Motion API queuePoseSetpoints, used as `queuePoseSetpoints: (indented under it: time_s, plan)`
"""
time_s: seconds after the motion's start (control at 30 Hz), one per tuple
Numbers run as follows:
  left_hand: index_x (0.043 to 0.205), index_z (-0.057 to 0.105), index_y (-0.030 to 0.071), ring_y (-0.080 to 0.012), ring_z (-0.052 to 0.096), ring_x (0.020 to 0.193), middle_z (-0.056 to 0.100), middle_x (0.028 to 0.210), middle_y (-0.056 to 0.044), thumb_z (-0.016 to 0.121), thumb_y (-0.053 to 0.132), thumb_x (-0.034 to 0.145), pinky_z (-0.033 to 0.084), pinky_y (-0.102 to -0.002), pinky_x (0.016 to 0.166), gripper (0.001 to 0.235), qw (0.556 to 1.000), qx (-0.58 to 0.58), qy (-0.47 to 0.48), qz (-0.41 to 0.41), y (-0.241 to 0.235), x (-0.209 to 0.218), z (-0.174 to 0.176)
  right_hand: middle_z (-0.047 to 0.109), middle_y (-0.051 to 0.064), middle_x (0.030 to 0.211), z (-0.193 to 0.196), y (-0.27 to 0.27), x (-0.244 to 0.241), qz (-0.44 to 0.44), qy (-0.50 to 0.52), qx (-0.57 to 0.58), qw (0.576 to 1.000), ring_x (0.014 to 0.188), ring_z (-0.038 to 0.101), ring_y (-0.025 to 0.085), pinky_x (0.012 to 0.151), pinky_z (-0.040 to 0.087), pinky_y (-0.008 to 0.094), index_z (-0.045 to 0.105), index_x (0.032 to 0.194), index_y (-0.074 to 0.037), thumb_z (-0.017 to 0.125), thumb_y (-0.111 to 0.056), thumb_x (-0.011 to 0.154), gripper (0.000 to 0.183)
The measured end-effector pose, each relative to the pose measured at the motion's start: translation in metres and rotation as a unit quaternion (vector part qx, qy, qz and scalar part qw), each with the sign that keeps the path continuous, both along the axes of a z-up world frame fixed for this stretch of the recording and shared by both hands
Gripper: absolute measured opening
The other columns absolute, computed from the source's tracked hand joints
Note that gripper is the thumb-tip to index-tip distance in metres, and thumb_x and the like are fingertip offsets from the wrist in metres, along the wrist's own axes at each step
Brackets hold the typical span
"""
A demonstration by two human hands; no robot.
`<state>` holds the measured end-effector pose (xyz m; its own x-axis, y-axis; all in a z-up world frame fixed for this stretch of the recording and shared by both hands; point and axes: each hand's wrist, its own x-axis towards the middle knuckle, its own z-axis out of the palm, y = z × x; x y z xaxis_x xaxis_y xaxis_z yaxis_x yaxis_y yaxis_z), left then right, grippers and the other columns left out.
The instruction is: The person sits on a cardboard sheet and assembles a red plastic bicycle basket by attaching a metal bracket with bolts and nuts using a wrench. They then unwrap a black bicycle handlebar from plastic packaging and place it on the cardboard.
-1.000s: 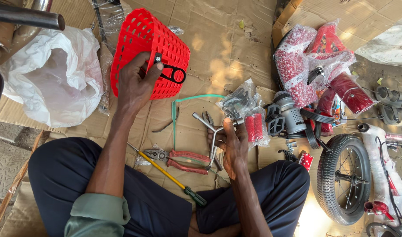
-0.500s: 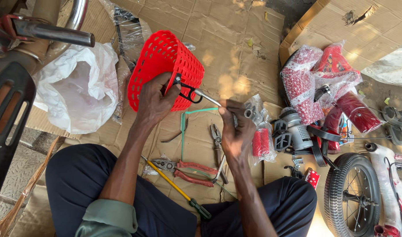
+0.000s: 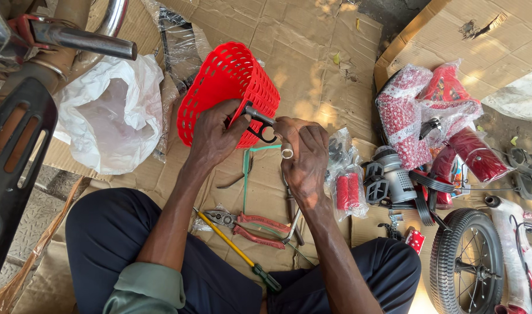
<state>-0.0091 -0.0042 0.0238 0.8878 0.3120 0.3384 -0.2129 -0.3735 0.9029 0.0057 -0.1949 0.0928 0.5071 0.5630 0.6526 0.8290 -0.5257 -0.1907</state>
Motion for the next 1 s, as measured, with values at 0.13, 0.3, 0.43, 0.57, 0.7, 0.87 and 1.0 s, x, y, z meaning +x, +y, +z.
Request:
queuePoseSetpoints:
  time_s: [0.13, 0.3, 0.43, 0.57, 0.7, 0.87, 1.0]
  plan:
    - [0.094, 0.062, 0.001, -0.0244, 0.054, 0.064, 0.056, 0.076, -0.014, 0.069, 0.015, 0.093, 0.044, -0.039, 0.062, 0.015, 1.0, 0.009, -0.007, -0.007, 0.0, 0.0, 0.0, 0.072, 0.004, 0.113, -0.001, 0.002, -0.002, -0.016, 0.008, -0.001, 1.0, 0.109, 0.066, 0.025, 0.1, 0.046, 0.042, 0.066, 0.109, -0.011, 0.062, -0.001, 0.096, 0.017]
    - [0.102, 0.068, 0.005, -0.0259, 0.059, 0.064, 0.062, 0.079, -0.014, 0.069, 0.014, 0.091, 0.045, -0.04, 0.06, 0.014, 1.0, 0.009, -0.016, 0.003, 0.0, 0.001, -0.003, 0.072, 0.003, 0.12, -0.003, -0.001, -0.001, -0.017, -0.058, -0.031, 0.998, 0.111, 0.066, 0.024, 0.104, 0.044, 0.045, 0.07, 0.113, -0.013, 0.067, -0.005, 0.087, 0.027]
    - [0.106, 0.069, 0.004, -0.029, 0.064, 0.077, 0.066, 0.088, -0.015, 0.069, 0.012, 0.092, 0.049, -0.041, 0.067, 0.016, 0.995, 0.036, -0.096, 0.001, 0.003, 0.0, -0.005, 0.075, 0.0, 0.122, -0.002, -0.008, 0.001, 0.01, -0.124, -0.096, 0.988, 0.111, 0.067, 0.02, 0.104, 0.043, 0.046, 0.075, 0.11, -0.018, 0.07, -0.001, 0.079, 0.035]
    - [0.105, 0.07, 0.003, -0.0298, 0.062, 0.072, 0.062, 0.082, -0.016, 0.069, 0.01, 0.091, 0.045, -0.041, 0.063, 0.015, 0.997, 0.041, -0.058, -0.001, -0.003, 0.001, -0.008, 0.078, 0.005, 0.107, -0.001, -0.008, 0.004, -0.032, 0.099, 0.01, 0.995, 0.095, 0.068, 0.02, 0.083, 0.051, 0.039, 0.077, 0.113, -0.01, 0.074, -0.003, 0.093, 0.022]
    - [0.105, 0.07, 0.003, -0.0283, 0.061, 0.068, 0.062, 0.08, -0.016, 0.067, 0.009, 0.091, 0.044, -0.041, 0.061, 0.015, 0.999, 0.014, -0.042, 0.001, -0.013, -0.002, -0.01, 0.074, 0.014, 0.087, 0.0, -0.002, -0.002, -0.047, 0.476, 0.3, 0.825, 0.076, 0.071, 0.019, 0.069, 0.06, 0.035, 0.06, 0.112, -0.003, 0.08, -0.009, 0.087, 0.033]
    - [0.104, 0.071, 0.003, -0.0248, 0.061, 0.065, 0.064, 0.08, -0.014, 0.068, 0.01, 0.093, 0.043, -0.039, 0.059, 0.013, 0.999, 0.007, -0.044, 0.02, -0.019, -0.001, -0.008, 0.069, 0.011, 0.084, -0.008, 0.01, -0.015, -0.082, 0.507, 0.477, 0.714, 0.071, 0.072, 0.021, 0.06, 0.06, 0.034, 0.042, 0.107, -0.007, 0.08, -0.014, 0.087, 0.044]
    - [0.105, 0.072, 0.004, -0.0215, 0.059, 0.062, 0.065, 0.079, -0.011, 0.066, 0.009, 0.091, 0.042, -0.037, 0.057, 0.017, 0.999, -0.025, -0.024, 0.01, -0.014, 0.001, -0.01, 0.07, 0.015, 0.086, -0.026, 0.014, -0.015, -0.076, 0.497, 0.45, 0.738, 0.07, 0.073, 0.023, 0.057, 0.059, 0.033, 0.05, 0.119, 0.001, 0.076, -0.016, 0.089, 0.044]
